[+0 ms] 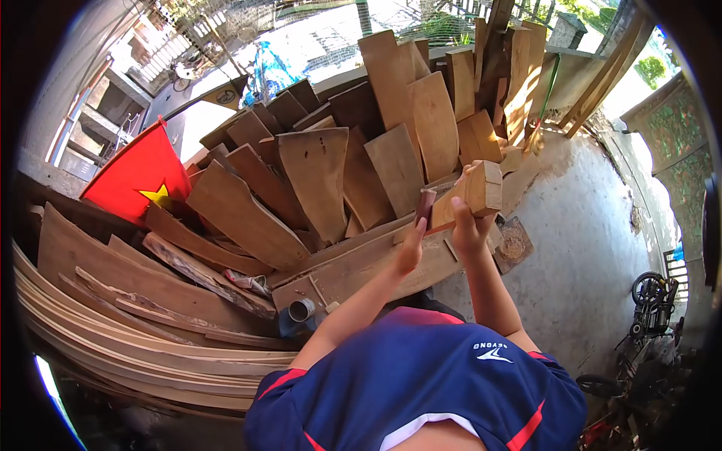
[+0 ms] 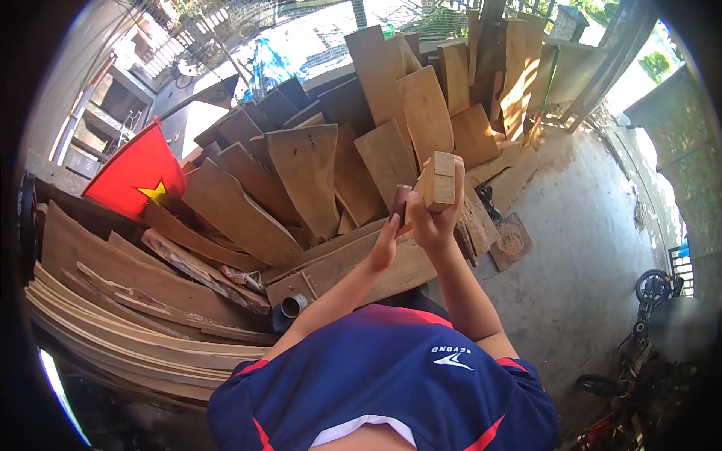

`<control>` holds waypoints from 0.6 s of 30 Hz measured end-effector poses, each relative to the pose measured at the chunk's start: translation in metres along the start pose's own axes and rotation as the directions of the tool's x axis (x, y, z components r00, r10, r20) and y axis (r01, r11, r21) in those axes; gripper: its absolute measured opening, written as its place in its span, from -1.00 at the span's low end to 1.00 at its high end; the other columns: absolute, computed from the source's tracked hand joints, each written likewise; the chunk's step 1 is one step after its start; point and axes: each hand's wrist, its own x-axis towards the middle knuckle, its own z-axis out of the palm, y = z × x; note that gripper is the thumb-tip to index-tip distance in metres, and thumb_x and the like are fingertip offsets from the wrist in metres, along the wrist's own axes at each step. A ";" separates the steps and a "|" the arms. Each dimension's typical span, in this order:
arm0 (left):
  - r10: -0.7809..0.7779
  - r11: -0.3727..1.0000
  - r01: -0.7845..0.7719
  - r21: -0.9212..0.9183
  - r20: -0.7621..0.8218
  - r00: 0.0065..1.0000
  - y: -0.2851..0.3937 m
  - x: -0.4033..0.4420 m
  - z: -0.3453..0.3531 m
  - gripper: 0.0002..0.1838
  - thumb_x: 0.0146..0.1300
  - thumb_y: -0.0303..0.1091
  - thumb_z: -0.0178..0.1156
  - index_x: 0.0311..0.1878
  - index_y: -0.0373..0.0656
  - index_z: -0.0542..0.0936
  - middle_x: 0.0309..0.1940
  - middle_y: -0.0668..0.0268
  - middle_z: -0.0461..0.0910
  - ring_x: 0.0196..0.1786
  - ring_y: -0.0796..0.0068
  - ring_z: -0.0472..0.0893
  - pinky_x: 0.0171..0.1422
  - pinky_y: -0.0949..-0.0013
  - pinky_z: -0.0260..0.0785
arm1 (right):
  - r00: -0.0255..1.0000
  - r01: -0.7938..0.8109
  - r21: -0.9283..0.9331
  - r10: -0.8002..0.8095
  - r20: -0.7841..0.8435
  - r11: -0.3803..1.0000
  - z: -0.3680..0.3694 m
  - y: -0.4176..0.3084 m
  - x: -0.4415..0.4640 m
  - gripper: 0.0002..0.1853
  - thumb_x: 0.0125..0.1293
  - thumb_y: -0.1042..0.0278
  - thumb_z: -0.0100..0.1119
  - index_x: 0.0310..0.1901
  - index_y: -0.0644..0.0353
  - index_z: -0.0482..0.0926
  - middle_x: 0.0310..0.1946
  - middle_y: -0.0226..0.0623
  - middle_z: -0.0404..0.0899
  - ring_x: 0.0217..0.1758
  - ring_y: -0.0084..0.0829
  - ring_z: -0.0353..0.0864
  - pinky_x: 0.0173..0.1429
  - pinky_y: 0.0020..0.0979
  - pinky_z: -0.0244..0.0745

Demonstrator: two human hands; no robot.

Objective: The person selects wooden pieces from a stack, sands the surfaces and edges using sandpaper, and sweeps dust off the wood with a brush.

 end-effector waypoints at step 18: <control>-0.030 0.997 0.033 -0.066 0.050 0.998 0.009 -0.006 0.003 -0.39 0.40 -0.04 -0.29 0.35 -0.28 0.02 0.35 0.28 0.02 0.40 0.43 -0.03 0.44 0.42 -0.30 | 0.985 -0.036 0.060 0.025 0.170 0.998 -0.010 -0.005 -0.001 -0.55 -0.20 0.27 0.03 -0.18 0.23 0.30 -0.21 -0.28 0.23 -0.21 -0.42 0.28 -0.11 -0.43 0.26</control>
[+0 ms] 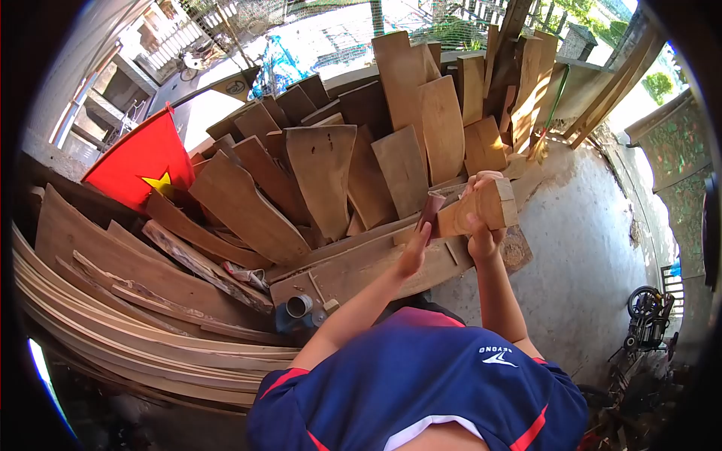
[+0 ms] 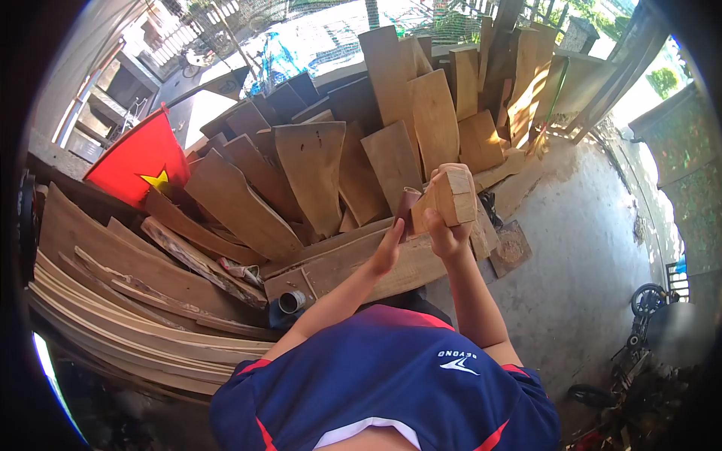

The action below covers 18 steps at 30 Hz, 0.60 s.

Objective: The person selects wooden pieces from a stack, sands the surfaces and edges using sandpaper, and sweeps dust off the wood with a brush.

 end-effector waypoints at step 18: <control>-0.525 0.739 0.665 0.102 -0.532 0.665 -0.105 -0.169 -0.214 -0.33 0.34 0.09 -0.25 0.29 -0.31 0.19 0.27 0.14 0.22 0.33 0.35 0.18 0.37 0.39 -0.03 | 0.985 -0.039 0.476 -0.046 0.165 0.879 -0.048 0.021 -0.003 -0.21 -0.14 -0.17 0.39 -0.06 0.19 0.20 -0.49 -0.10 0.54 -0.31 -0.24 0.58 -0.25 -0.29 0.55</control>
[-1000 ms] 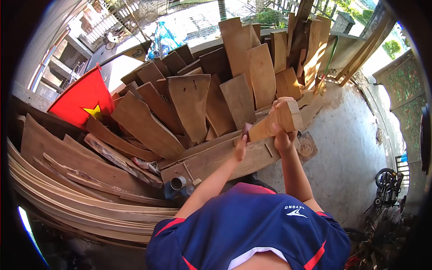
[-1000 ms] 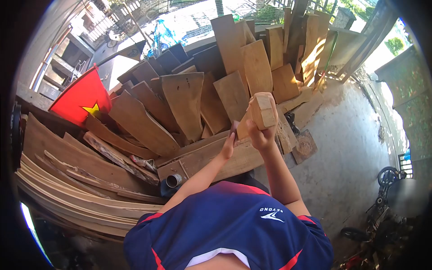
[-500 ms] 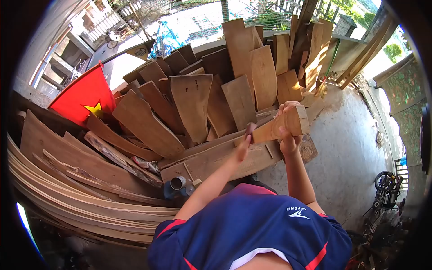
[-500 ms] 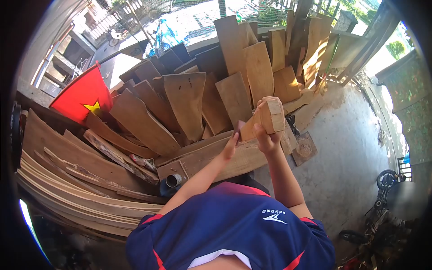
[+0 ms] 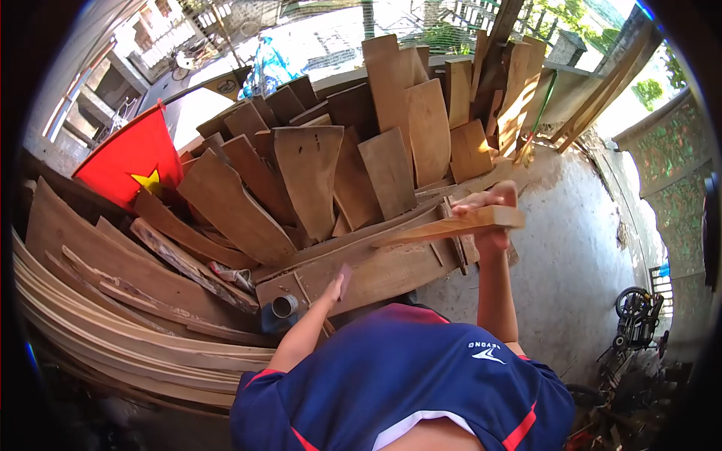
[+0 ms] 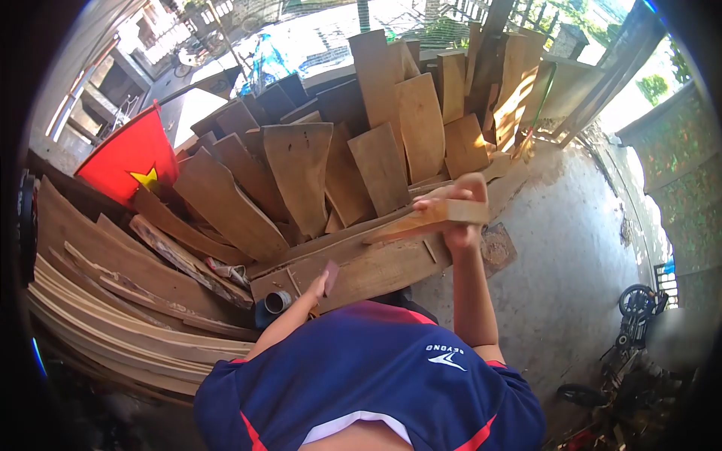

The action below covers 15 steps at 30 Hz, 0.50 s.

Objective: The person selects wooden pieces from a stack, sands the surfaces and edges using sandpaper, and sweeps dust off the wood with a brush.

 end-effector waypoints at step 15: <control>0.842 0.477 -0.866 -0.151 0.360 0.401 0.243 -0.122 0.208 -0.30 0.38 0.06 -0.33 0.38 -0.27 -0.10 0.41 0.21 -0.15 0.45 0.33 -0.19 0.46 0.31 -0.42 | 0.942 0.169 -0.382 -0.264 -0.209 0.908 0.048 0.012 0.000 -0.32 0.12 -0.02 0.22 0.07 0.23 0.09 -0.22 -0.13 0.40 -0.18 -0.32 0.43 0.02 -0.24 0.34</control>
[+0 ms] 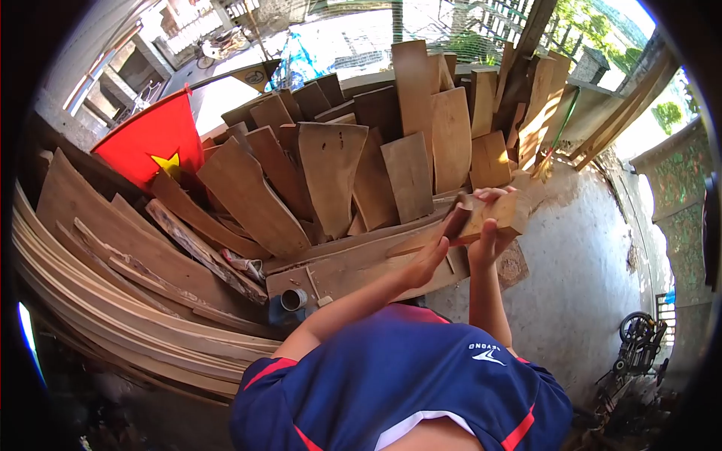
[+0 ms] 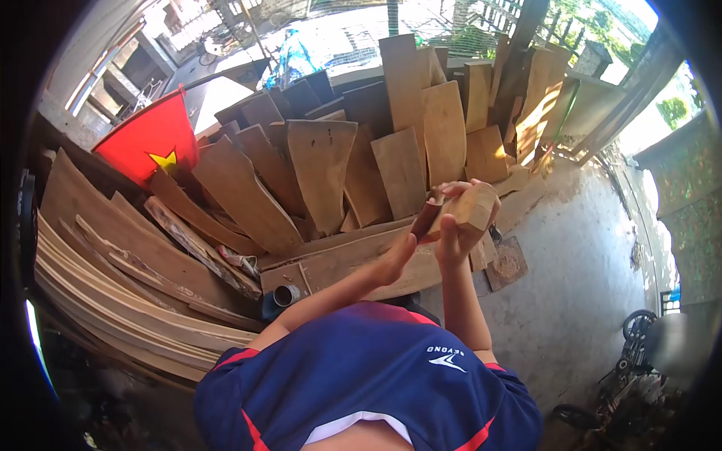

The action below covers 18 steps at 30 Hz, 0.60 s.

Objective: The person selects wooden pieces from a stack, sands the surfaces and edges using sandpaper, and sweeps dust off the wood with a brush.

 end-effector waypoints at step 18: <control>-0.595 0.802 0.589 -0.098 -0.050 0.802 -0.097 -0.047 -0.081 -0.24 0.35 0.16 -0.34 0.34 -0.36 0.02 0.30 0.13 0.12 0.37 0.42 0.08 0.41 0.40 -0.17 | 0.994 -0.047 -0.129 0.033 -0.107 0.991 -0.022 0.008 -0.009 -0.35 0.18 -0.27 -0.02 -0.01 0.19 0.15 -0.24 -0.29 0.26 -0.24 -0.49 0.28 -0.09 -0.44 0.23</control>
